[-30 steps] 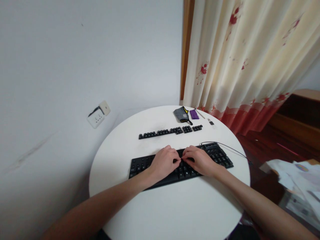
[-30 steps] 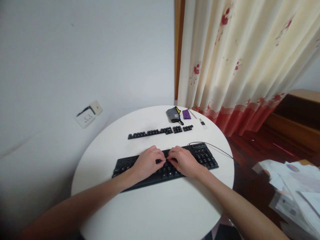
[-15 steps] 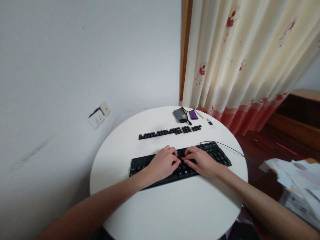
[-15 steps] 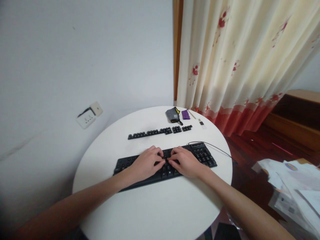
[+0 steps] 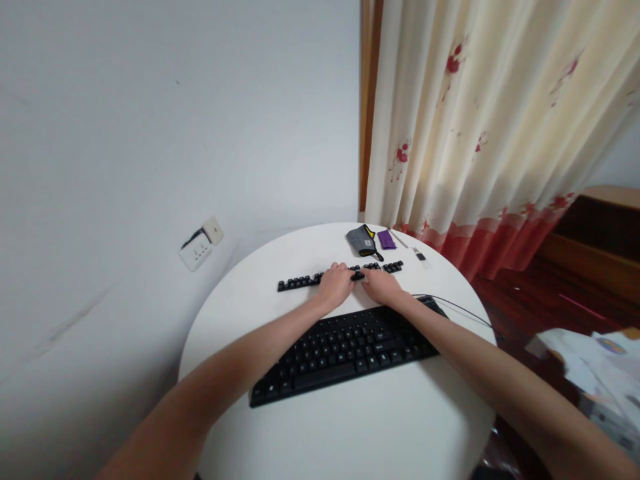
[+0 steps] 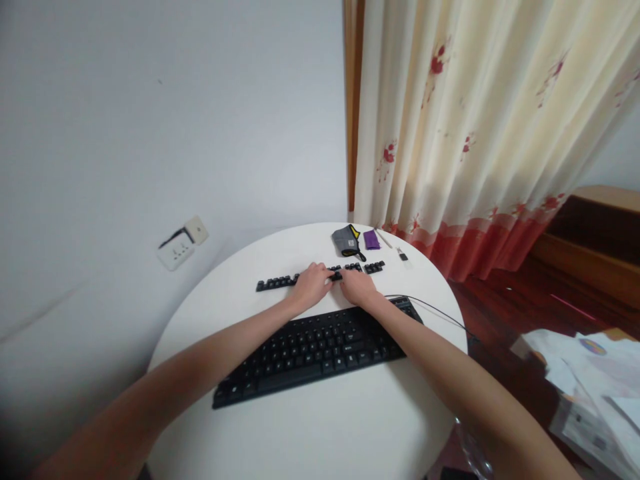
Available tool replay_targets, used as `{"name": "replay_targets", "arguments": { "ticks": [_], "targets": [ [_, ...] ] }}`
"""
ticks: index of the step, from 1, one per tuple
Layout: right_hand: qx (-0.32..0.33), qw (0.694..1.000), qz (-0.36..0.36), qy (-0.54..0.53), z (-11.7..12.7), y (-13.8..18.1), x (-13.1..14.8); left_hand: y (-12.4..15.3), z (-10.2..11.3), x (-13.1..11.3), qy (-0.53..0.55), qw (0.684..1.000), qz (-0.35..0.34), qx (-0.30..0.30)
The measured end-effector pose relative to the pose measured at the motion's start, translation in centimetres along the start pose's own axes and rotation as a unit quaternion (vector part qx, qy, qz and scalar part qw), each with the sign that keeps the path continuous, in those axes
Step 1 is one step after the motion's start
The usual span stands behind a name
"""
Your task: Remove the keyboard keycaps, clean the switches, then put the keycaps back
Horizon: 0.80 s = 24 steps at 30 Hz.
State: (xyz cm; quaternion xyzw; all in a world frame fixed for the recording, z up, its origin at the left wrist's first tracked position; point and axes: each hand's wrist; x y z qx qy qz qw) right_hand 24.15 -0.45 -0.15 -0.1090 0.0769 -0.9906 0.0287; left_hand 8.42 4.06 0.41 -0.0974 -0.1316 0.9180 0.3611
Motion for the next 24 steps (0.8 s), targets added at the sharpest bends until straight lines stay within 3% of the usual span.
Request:
{"name": "replay_targets", "arguments": {
  "ticks": [5,15,19,24],
  "targets": [
    [0.006,1.0,0.012,0.017,-0.5,-0.4,0.0,-0.1,-0.2,0.0,0.005,1.0,-0.01,0.009],
    [-0.017,0.995,0.095,-0.035,0.8,2.3,-1.1,0.8,0.6,-0.2,0.047,0.998,0.029,0.034],
    [-0.048,0.991,0.093,-0.078,1.3,3.8,-2.1,3.0,2.0,-1.7,0.077,0.996,0.014,0.035],
    [-0.073,0.96,0.132,-0.234,2.2,7.3,-3.0,6.6,3.0,-4.1,0.163,0.986,-0.026,0.038]
  ]
}}
Point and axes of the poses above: each hand's wrist, its own y-axis away from the middle knuckle, its own z-axis out of the back of the hand, x = y × z, and after that the axes turned 2 degrees about -x, right-handed
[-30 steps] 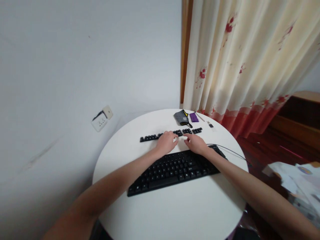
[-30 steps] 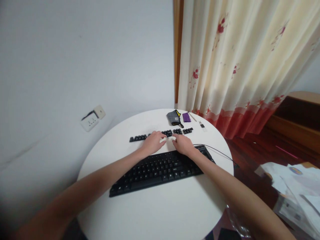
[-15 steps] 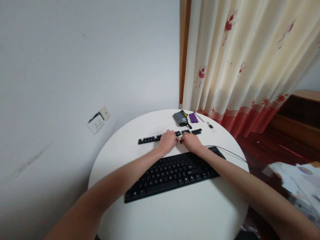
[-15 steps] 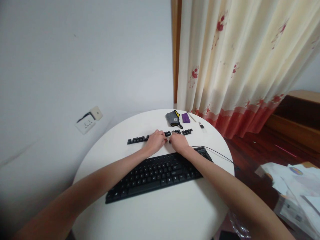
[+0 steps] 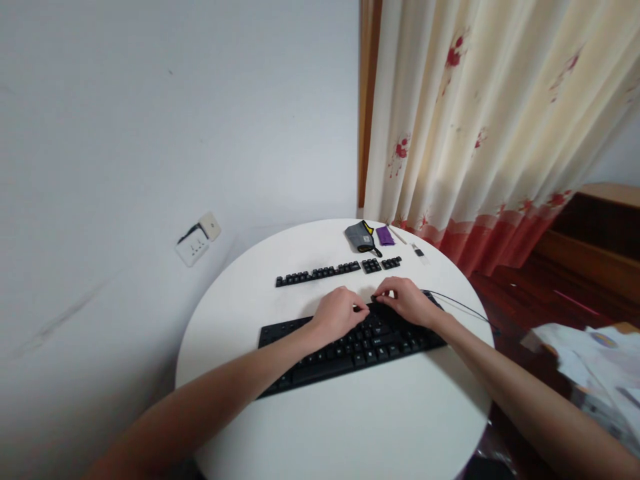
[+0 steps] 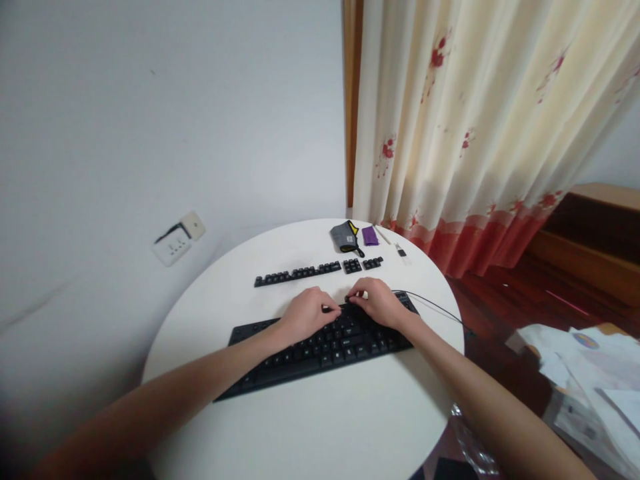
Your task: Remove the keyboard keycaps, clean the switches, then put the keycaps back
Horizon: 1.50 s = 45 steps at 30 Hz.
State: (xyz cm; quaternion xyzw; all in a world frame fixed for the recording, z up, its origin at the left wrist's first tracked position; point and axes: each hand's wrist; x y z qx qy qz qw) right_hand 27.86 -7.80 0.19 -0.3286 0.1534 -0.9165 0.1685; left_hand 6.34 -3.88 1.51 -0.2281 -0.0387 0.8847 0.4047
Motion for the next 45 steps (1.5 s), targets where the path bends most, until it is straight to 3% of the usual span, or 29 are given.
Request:
{"name": "replay_targets", "arguments": {
  "ticks": [7,18,30,35,39,42,45],
  "targets": [
    [0.018,0.998,0.033,-0.044,0.1,3.2,1.3,1.4,-0.7,-1.4,0.006,0.999,-0.038,0.006],
    [0.035,0.996,0.078,0.006,-0.7,4.1,0.8,1.9,-0.8,-2.3,-0.107,0.989,-0.097,0.018],
    [0.047,0.992,0.091,0.071,0.3,5.2,2.1,3.6,-0.4,-2.7,-0.099,0.989,-0.112,0.018],
    [0.025,0.995,0.075,0.062,0.2,4.3,1.4,1.0,-0.2,-1.1,-0.066,0.991,-0.116,0.009],
    [-0.043,0.99,-0.06,0.123,0.1,1.1,-0.4,-3.4,-0.5,0.8,-0.11,0.991,-0.064,-0.044],
    [-0.014,0.971,-0.151,0.185,-0.3,-1.8,-2.0,-6.6,-1.5,1.9,-0.154,0.986,-0.03,-0.055],
    [0.014,0.964,-0.169,0.206,-0.9,-3.9,-3.0,-8.5,-2.7,2.6,-0.173,0.983,-0.024,-0.057]
  ]
}}
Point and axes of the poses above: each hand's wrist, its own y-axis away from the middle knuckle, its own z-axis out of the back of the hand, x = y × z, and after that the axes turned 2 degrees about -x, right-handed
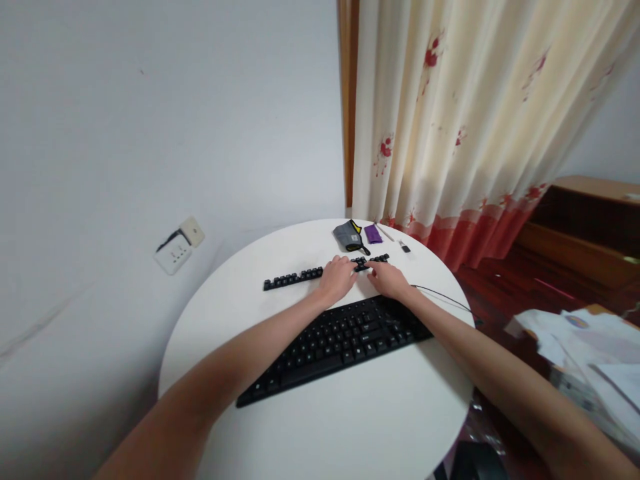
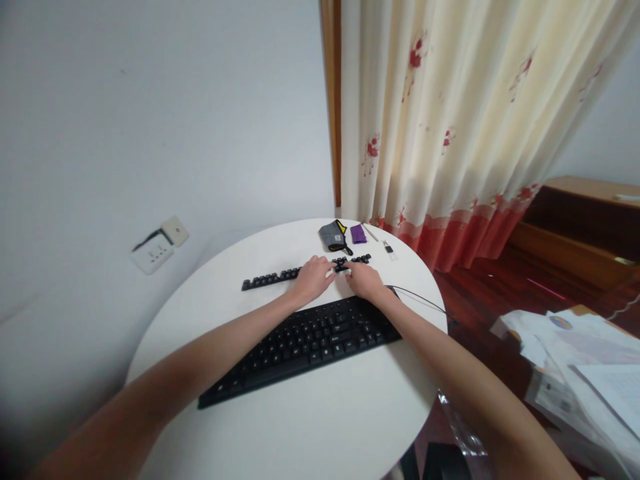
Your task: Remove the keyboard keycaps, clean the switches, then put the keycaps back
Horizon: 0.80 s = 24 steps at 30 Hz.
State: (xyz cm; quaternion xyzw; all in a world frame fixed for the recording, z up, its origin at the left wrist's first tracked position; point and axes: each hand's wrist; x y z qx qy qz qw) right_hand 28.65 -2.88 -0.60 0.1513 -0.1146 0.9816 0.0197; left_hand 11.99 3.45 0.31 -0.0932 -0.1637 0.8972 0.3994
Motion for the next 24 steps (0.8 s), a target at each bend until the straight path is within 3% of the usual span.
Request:
{"name": "replay_targets", "arguments": {
  "ticks": [5,11,18,24],
  "targets": [
    [0.025,0.999,0.013,0.035,-0.9,-1.8,0.3,-1.0,-1.5,0.1,-0.021,1.0,-0.008,0.005],
    [0.026,0.998,0.027,0.052,-0.9,-2.0,0.3,-0.9,-1.6,0.1,-0.024,1.0,-0.018,0.007],
    [0.017,0.997,0.075,0.013,-0.2,-1.0,-0.3,-0.9,-1.1,-0.3,-0.004,0.999,0.01,0.032],
    [-0.015,0.995,0.085,-0.039,0.5,0.8,-1.4,0.4,0.9,-1.8,0.036,0.998,0.007,0.043]
  ]
}}
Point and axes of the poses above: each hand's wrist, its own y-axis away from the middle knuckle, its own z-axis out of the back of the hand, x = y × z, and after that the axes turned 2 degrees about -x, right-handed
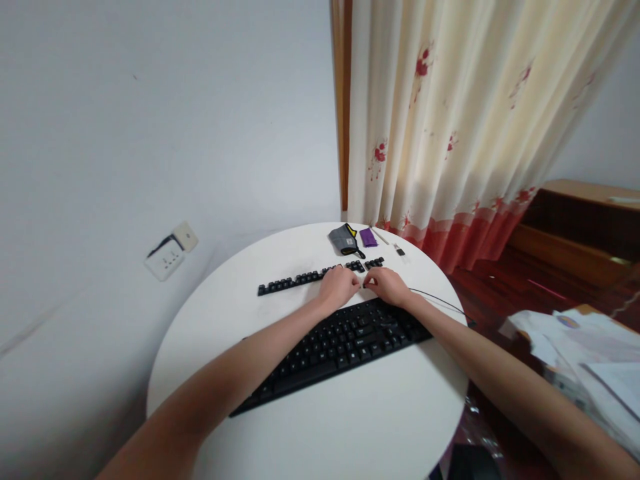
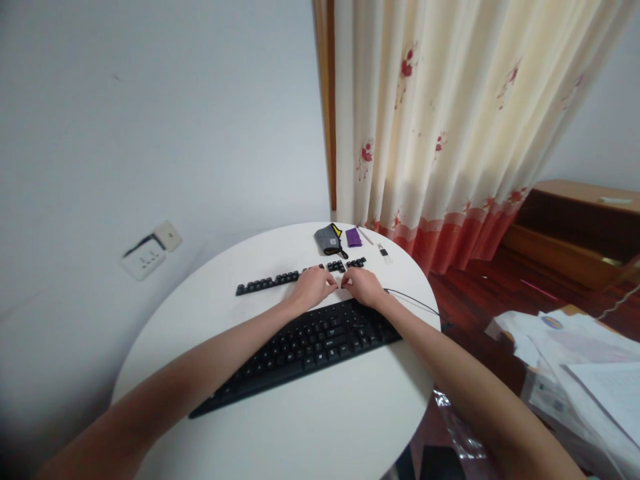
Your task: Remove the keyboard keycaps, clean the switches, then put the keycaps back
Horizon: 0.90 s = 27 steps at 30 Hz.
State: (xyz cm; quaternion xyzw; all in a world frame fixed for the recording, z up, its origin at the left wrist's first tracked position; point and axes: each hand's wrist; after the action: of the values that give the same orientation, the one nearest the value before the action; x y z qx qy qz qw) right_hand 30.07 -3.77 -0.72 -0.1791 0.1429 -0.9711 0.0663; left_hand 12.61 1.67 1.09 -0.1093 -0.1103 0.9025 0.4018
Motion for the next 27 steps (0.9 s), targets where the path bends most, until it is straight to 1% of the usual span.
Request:
{"name": "replay_targets", "arguments": {
  "ticks": [3,5,8,10,13,18,21,24,27],
  "targets": [
    [-0.025,0.999,0.003,-0.034,1.1,1.9,-0.6,2.1,0.7,-1.6,0.034,0.999,-0.023,0.0],
    [-0.035,0.994,0.015,-0.102,1.8,3.6,-0.9,3.5,0.8,-2.7,0.075,0.997,-0.033,0.002],
    [-0.029,0.976,0.041,-0.213,2.5,6.0,-1.0,4.9,0.5,-4.0,0.127,0.991,-0.034,0.018],
    [-0.02,0.969,0.057,-0.238,2.6,7.2,-0.8,5.3,0.4,-4.4,0.135,0.99,-0.033,0.022],
    [-0.011,0.968,0.083,-0.238,2.6,8.1,-0.4,5.5,0.5,-4.6,0.122,0.992,-0.039,0.019],
    [-0.004,0.971,0.118,-0.209,2.3,8.2,-0.2,5.7,1.3,-5.0,0.1,0.993,-0.06,0.019],
    [-0.004,0.973,0.136,-0.186,2.1,8.3,-0.2,5.9,1.3,-5.3,0.076,0.994,-0.07,0.019],
    [0.004,0.975,0.153,-0.161,2.3,8.5,0.0,6.1,1.1,-5.5,0.048,0.994,-0.093,0.017],
    [0.012,0.976,0.161,-0.149,2.8,8.6,0.1,6.4,1.1,-5.5,0.046,0.992,-0.118,0.019]
  ]
}}
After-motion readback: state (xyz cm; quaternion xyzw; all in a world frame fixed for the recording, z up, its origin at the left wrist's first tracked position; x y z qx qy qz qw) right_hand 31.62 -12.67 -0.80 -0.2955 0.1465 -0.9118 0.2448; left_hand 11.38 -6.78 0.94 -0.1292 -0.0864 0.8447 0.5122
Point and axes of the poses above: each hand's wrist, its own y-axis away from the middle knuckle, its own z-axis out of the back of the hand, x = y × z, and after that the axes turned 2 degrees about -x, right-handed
